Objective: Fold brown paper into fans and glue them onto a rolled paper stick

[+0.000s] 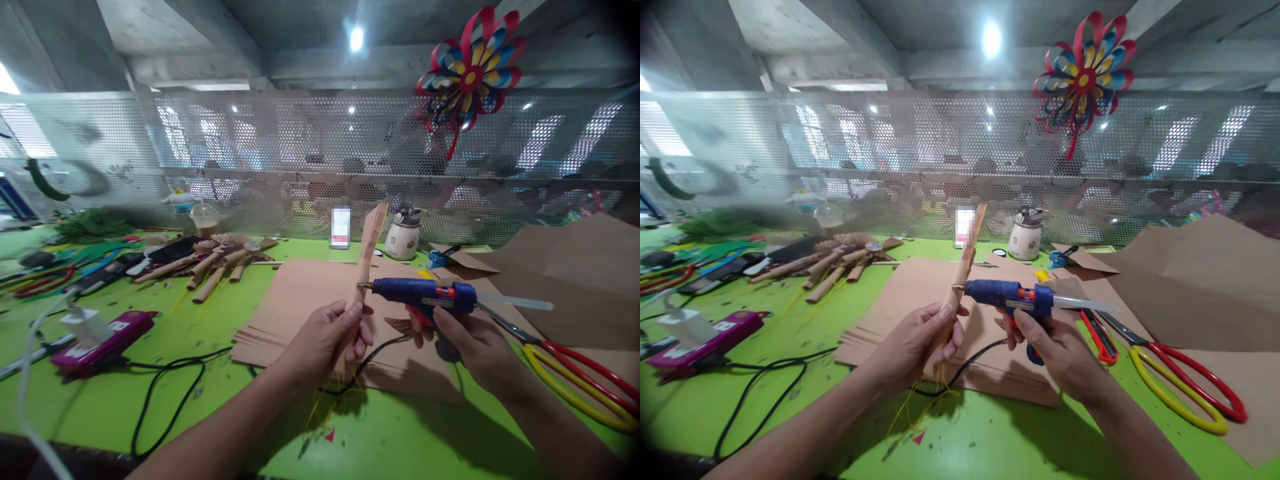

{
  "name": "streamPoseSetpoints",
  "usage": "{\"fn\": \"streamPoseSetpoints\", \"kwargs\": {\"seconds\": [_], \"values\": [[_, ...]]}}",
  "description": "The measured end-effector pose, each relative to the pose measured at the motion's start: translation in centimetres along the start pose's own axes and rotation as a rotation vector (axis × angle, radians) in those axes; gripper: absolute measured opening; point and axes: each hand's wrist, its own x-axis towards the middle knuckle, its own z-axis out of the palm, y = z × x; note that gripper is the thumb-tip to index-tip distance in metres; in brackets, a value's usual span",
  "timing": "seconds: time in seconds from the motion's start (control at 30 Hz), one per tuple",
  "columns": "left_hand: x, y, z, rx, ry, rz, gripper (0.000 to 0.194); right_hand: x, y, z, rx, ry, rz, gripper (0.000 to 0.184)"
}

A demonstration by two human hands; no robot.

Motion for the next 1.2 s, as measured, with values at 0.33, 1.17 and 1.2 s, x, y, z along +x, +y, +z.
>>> {"fn": "streamPoseSetpoints", "kwargs": {"seconds": [0.33, 1.17, 1.2], "values": [[0.01, 0.05, -0.02, -0.008, -0.005, 0.011, 0.03, -0.2, -0.25, -0.05, -0.079, 0.045, -0.045, 0.04], [0.11, -0.02, -0.05, 0.003, 0.004, 0.0, 0.03, -0.57, -0.8, 0.22, -0.249, 0.044, -0.057, 0.039], [0.11, -0.01, -0.07, 0.002, 0.01, -0.001, 0.03, -0.57, -0.8, 0.18, -0.225, 0.045, -0.06, 0.038]]}}
